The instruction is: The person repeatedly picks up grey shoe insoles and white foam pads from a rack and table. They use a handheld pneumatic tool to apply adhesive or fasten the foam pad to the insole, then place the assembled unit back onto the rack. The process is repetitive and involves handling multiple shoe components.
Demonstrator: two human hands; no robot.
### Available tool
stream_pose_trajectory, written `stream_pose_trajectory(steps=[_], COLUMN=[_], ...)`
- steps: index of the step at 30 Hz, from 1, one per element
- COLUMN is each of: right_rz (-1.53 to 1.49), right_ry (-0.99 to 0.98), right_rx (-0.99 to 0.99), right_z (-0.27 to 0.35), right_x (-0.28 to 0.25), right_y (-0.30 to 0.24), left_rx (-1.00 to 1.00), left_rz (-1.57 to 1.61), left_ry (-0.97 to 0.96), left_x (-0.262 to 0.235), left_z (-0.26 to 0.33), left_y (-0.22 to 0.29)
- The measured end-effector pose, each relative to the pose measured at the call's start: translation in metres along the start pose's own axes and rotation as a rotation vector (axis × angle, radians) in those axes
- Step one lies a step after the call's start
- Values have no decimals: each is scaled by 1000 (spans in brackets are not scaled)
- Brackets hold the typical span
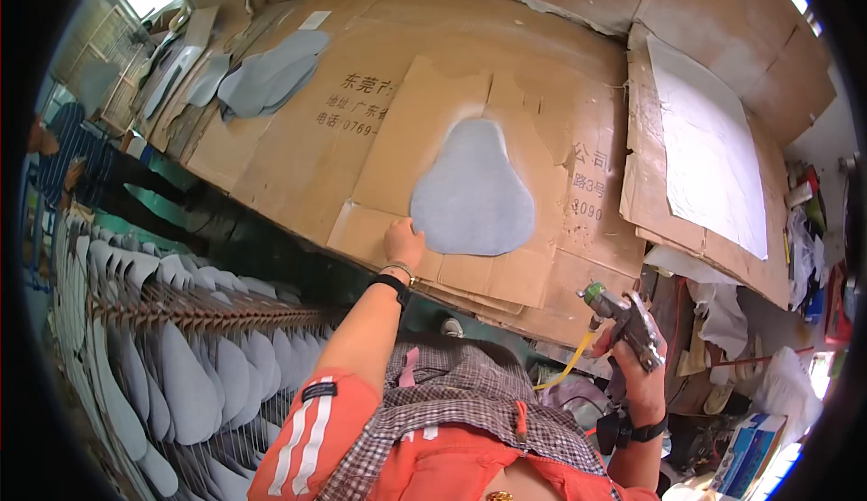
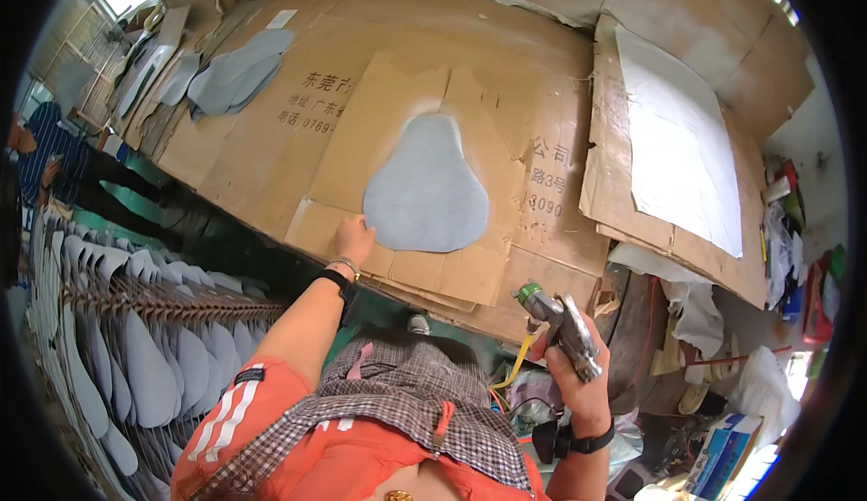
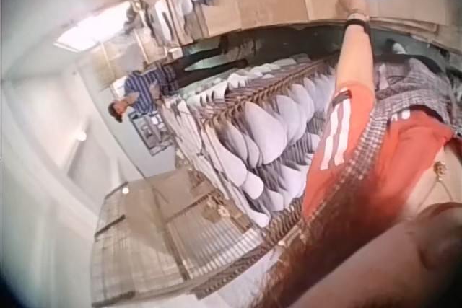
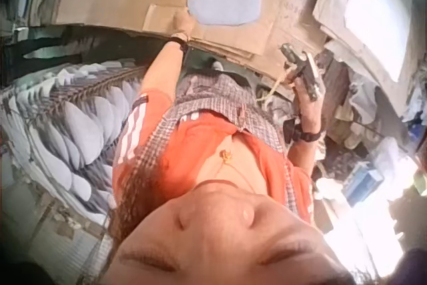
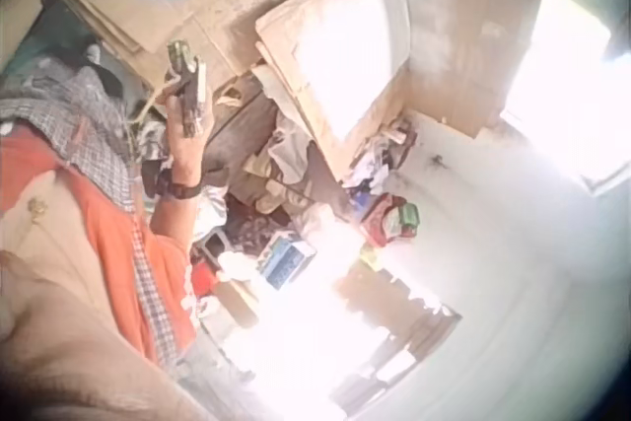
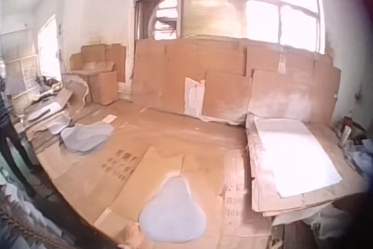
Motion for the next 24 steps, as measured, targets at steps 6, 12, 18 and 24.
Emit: stream_pose_trajectory(steps=[6,12,18,24], right_rz=[42,-17,3,-38], right_ry=[108,205,116,64], right_rx=[40,37,39,78], right_z=[8,-3,-15,-26], right_x=[-33,-37,-21,-8], right_y=[7,8,18,44], left_rx=[-129,-130,-32,-527], left_rz=[3,24,72,1032], left_ry=[-94,122,87,-176], left_x=[11,6,-26,-26], left_z=[2,1,-9,-17], left_y=[15,10,43,56])
Point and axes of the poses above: each hand's wrist, its own z-axis away from the middle knuckle, its own x-axis out of the palm, y = z × x, the point moved 8 cm from there along -z, towards the middle knuckle, and after that the axes turned 9 degrees about y, right-handed, at the moved point
